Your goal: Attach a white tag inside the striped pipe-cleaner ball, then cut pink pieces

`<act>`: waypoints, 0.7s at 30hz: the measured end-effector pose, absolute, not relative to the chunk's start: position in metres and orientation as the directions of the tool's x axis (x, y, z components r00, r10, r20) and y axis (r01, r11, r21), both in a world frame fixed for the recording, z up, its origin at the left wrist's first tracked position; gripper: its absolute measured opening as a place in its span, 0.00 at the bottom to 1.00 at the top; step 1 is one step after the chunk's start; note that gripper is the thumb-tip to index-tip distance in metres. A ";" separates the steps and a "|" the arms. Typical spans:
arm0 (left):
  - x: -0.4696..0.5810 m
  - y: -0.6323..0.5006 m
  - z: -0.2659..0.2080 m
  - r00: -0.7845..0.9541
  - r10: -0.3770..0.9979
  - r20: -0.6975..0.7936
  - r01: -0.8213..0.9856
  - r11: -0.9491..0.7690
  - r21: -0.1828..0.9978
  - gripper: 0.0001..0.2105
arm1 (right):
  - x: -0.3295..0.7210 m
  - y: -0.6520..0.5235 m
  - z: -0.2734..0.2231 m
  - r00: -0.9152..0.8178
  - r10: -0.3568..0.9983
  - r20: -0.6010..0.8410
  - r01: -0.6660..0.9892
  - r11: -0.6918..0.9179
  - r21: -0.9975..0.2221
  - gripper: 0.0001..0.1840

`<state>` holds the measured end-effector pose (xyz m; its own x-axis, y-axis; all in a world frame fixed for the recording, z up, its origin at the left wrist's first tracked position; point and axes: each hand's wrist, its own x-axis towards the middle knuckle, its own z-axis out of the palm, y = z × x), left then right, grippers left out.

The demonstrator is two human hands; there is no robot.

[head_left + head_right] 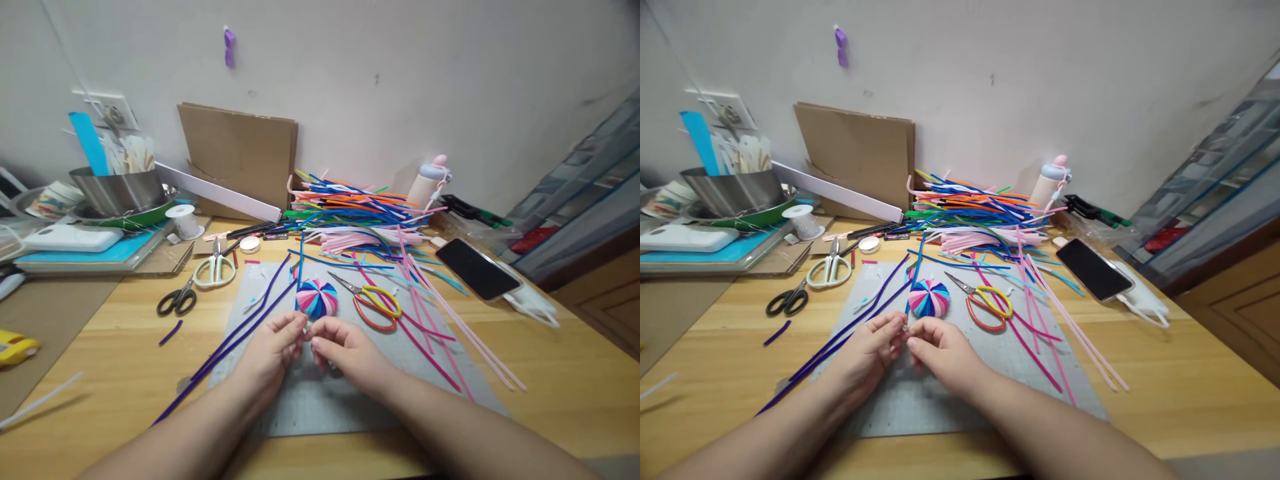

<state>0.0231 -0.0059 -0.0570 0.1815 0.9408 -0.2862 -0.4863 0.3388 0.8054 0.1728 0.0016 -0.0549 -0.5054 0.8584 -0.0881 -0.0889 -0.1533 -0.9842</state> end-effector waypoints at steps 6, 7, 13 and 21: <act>0.020 -0.006 -0.055 0.180 0.951 -0.252 -0.464 0.308 0.831 0.11 | 0.173 0.000 -0.055 -0.504 0.854 -0.130 -0.043 -0.174 -0.984 0.16; 0.020 -0.006 -0.054 0.176 0.952 -0.249 -0.458 0.303 0.836 0.11 | 0.173 0.000 -0.055 -0.499 0.857 -0.133 -0.036 -0.174 -0.984 0.16; 0.021 -0.006 -0.051 0.143 0.959 -0.245 -0.475 0.283 0.833 0.09 | 0.172 -0.002 -0.058 -0.410 0.911 -0.048 -0.056 -0.078 -0.995 0.12; 0.022 -0.006 -0.056 0.202 0.949 -0.242 -0.525 0.313 0.792 0.09 | 0.175 -0.004 -0.055 -0.375 0.927 0.017 0.018 0.025 -1.000 0.07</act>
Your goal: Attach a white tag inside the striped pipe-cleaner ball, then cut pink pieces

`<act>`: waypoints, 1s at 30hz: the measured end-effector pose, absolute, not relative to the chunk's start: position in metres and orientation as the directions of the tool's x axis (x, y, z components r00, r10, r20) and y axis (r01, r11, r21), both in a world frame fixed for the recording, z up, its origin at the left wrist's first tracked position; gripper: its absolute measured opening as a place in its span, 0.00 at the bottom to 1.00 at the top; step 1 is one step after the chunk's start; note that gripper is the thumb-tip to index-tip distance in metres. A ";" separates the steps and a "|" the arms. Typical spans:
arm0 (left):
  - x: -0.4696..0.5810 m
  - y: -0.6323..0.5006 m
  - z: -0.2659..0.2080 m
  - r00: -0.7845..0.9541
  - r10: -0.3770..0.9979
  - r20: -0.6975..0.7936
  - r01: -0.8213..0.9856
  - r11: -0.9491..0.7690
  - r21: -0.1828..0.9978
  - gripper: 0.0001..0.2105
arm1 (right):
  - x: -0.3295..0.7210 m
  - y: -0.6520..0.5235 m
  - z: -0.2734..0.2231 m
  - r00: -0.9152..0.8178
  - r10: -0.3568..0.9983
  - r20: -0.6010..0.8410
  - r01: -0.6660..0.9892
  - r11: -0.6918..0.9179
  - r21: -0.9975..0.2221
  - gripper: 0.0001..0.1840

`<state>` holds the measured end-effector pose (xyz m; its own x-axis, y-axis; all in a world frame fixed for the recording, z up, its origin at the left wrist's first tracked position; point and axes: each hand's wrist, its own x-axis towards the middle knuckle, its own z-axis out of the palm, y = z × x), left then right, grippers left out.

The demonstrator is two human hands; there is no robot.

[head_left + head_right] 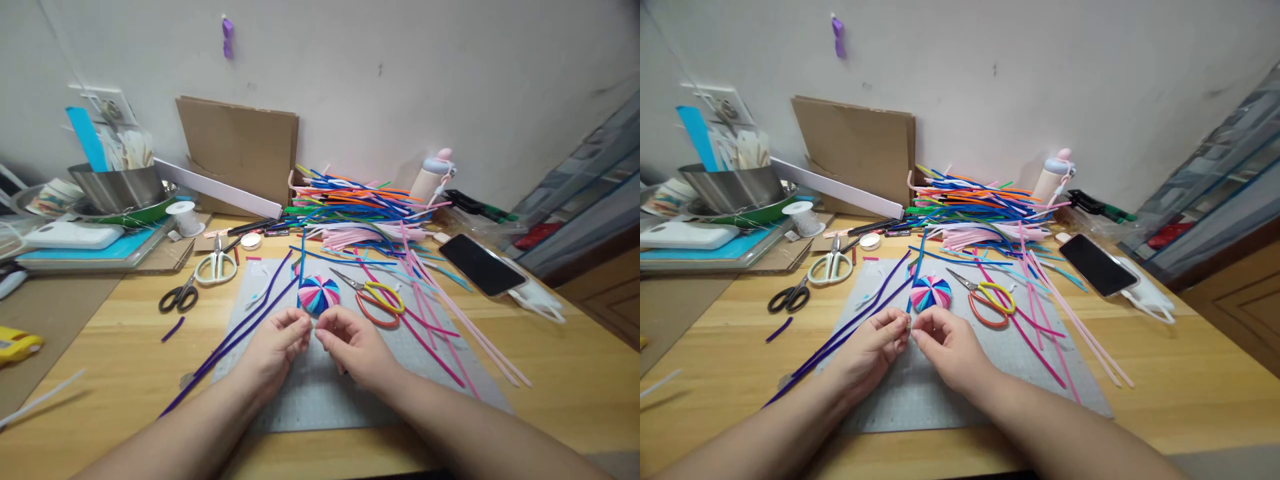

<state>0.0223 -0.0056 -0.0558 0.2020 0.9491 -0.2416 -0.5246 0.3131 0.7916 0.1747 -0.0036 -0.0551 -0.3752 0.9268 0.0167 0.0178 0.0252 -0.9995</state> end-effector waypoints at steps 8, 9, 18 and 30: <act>0.020 -0.003 -0.059 0.214 0.936 -0.281 -0.483 0.351 0.802 0.10 | 0.174 -0.003 -0.058 -0.370 0.925 0.089 0.081 0.127 -0.989 0.03; 0.020 -0.003 -0.059 0.209 0.935 -0.288 -0.470 0.354 0.809 0.10 | 0.176 -0.002 -0.057 -0.378 0.918 0.121 0.128 0.182 -0.975 0.02; 0.014 -0.001 -0.055 0.239 0.915 -0.326 -0.260 0.384 0.886 0.12 | 0.195 0.002 -0.043 -0.653 0.702 0.287 0.412 0.646 -0.643 0.12; 0.018 -0.002 -0.050 0.351 0.888 -0.296 -0.499 0.445 0.744 0.10 | 0.187 0.001 -0.049 -0.443 0.873 0.205 0.335 0.373 -0.865 0.03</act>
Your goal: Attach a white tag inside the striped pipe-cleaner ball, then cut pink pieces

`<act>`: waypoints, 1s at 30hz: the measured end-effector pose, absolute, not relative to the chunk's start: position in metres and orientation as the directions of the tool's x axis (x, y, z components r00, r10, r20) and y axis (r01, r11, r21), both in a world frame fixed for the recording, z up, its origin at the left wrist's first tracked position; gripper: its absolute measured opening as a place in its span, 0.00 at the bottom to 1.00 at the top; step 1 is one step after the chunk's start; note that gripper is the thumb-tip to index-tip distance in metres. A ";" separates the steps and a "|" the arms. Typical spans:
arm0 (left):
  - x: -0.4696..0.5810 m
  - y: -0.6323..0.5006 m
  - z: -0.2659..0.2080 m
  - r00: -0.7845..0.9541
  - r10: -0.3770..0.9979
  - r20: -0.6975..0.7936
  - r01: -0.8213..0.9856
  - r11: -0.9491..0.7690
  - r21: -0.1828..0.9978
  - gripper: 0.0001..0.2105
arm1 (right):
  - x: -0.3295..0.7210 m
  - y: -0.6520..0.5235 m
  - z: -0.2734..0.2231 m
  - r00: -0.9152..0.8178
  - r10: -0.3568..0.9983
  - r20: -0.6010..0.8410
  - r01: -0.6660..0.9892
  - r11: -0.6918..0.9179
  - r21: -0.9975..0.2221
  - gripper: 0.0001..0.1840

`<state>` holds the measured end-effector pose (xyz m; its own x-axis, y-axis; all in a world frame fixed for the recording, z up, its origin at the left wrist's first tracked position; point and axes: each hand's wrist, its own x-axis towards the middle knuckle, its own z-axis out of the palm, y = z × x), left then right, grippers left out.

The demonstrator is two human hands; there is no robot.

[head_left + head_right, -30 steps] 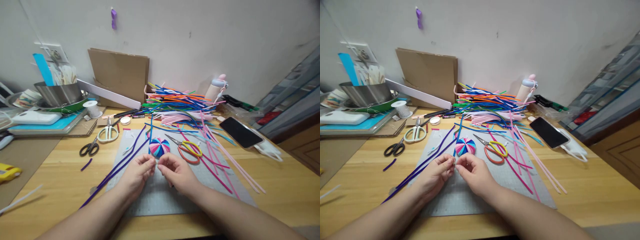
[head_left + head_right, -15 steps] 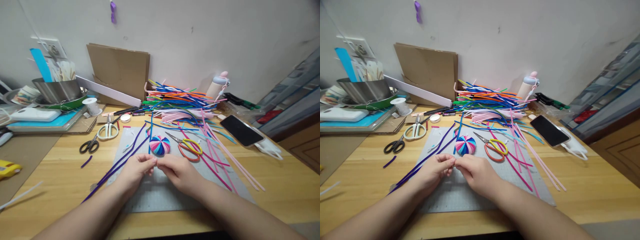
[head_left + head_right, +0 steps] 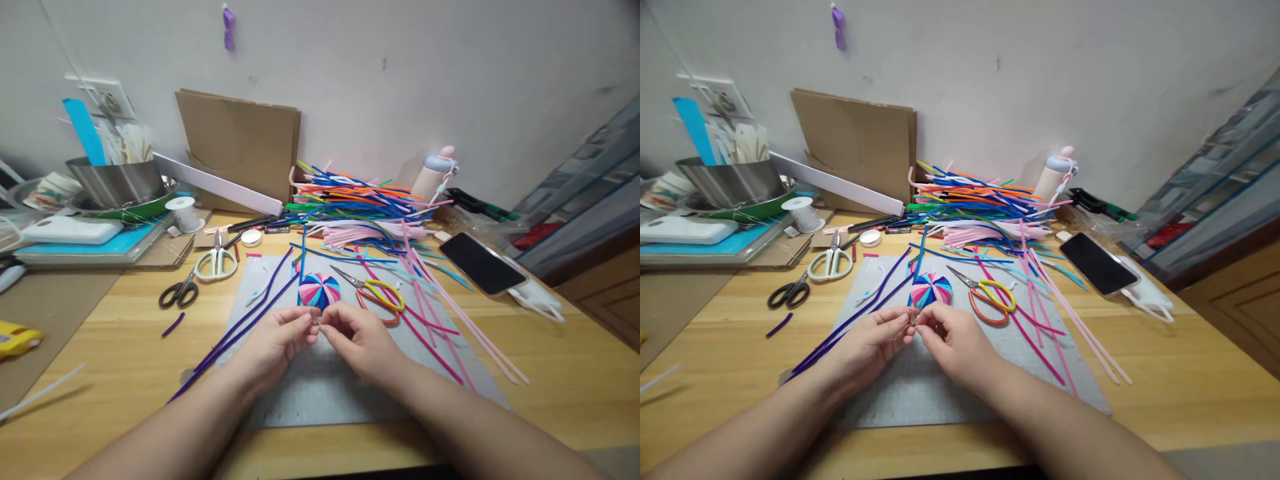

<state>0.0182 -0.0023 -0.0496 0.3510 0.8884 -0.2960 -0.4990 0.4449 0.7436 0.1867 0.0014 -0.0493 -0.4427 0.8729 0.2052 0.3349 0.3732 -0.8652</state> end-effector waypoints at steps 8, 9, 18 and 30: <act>0.016 -0.003 -0.048 0.407 0.830 -0.382 -0.472 0.549 0.690 0.08 | 0.186 0.002 -0.046 -0.510 0.854 0.105 0.284 0.282 -0.916 0.03; 0.015 -0.002 -0.049 0.416 0.821 -0.392 -0.461 0.562 0.687 0.08 | 0.186 0.002 -0.047 -0.517 0.851 0.090 0.273 0.264 -0.925 0.03; 0.013 0.000 -0.051 0.395 0.843 -0.364 -0.395 0.514 0.761 0.09 | 0.191 0.005 -0.043 -0.518 0.805 0.289 0.345 0.506 -0.791 0.06; 0.008 0.000 -0.046 0.434 0.766 -0.475 -0.148 0.580 0.801 0.12 | 0.196 0.007 -0.038 -0.581 0.778 0.239 0.392 0.525 -0.755 0.04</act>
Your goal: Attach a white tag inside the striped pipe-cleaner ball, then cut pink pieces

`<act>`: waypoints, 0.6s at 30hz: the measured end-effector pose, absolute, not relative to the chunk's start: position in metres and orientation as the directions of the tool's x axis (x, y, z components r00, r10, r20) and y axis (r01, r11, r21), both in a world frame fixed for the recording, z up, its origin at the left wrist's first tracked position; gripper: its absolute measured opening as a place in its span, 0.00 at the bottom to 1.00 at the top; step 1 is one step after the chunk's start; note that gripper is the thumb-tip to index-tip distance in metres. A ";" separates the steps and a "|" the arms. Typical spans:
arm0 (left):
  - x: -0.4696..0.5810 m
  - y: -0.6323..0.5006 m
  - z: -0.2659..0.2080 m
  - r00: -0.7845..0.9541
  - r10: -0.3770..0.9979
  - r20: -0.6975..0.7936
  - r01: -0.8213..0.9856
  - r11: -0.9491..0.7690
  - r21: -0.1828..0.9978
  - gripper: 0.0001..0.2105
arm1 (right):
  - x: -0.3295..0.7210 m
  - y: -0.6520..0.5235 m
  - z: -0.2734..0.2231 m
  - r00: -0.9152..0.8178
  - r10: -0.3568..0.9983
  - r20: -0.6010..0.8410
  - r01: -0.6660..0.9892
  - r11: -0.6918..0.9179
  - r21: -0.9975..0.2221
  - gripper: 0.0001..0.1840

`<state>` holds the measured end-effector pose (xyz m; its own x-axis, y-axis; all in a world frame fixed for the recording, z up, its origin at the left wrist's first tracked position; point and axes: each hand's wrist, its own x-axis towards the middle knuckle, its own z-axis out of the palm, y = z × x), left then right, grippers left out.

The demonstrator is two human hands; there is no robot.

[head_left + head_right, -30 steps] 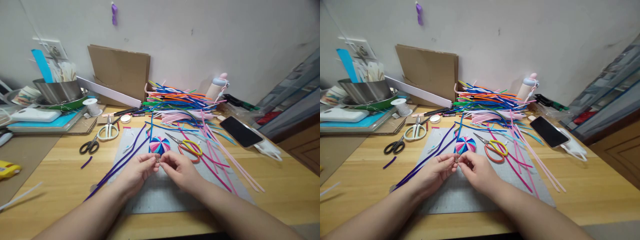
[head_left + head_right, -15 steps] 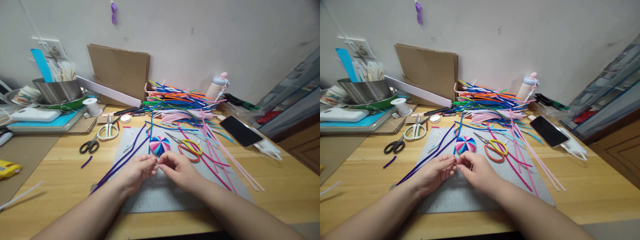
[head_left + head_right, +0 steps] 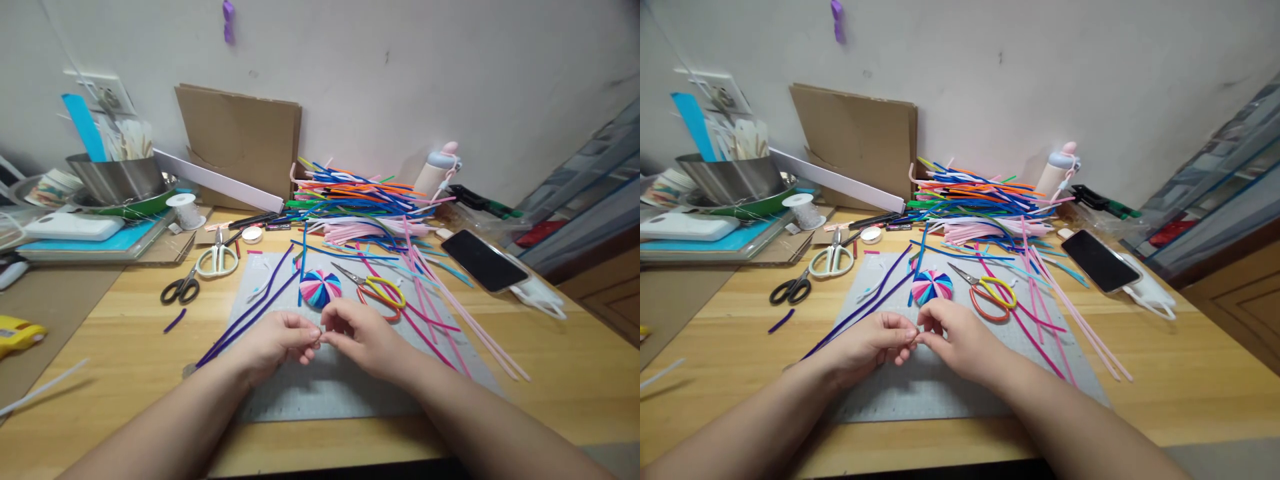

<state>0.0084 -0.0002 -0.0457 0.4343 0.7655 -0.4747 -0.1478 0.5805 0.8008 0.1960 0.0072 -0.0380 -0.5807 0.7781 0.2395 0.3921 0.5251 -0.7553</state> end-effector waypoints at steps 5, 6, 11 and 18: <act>0.005 0.002 -0.047 0.475 0.752 -0.458 -0.082 0.556 0.827 0.11 | 0.196 0.008 -0.036 -0.614 0.762 0.208 0.394 0.524 -0.755 0.03; 0.005 0.002 -0.047 0.476 0.752 -0.455 -0.080 0.553 0.829 0.11 | 0.196 0.008 -0.035 -0.617 0.762 0.199 0.397 0.519 -0.757 0.03; 0.005 0.001 -0.047 0.458 0.760 -0.462 -0.076 0.551 0.831 0.11 | 0.197 0.009 -0.032 -0.625 0.764 0.160 0.395 0.487 -0.779 0.06; 0.008 0.001 -0.047 0.405 0.779 -0.479 -0.045 0.540 0.840 0.12 | 0.196 0.009 -0.037 -0.610 0.771 0.182 0.422 0.510 -0.749 0.05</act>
<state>0.0078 0.0012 -0.0475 0.4046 0.7787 -0.4795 -0.0446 0.5405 0.8402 0.1958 0.0088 -0.0369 -0.6098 0.7714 0.1818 0.4223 0.5104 -0.7491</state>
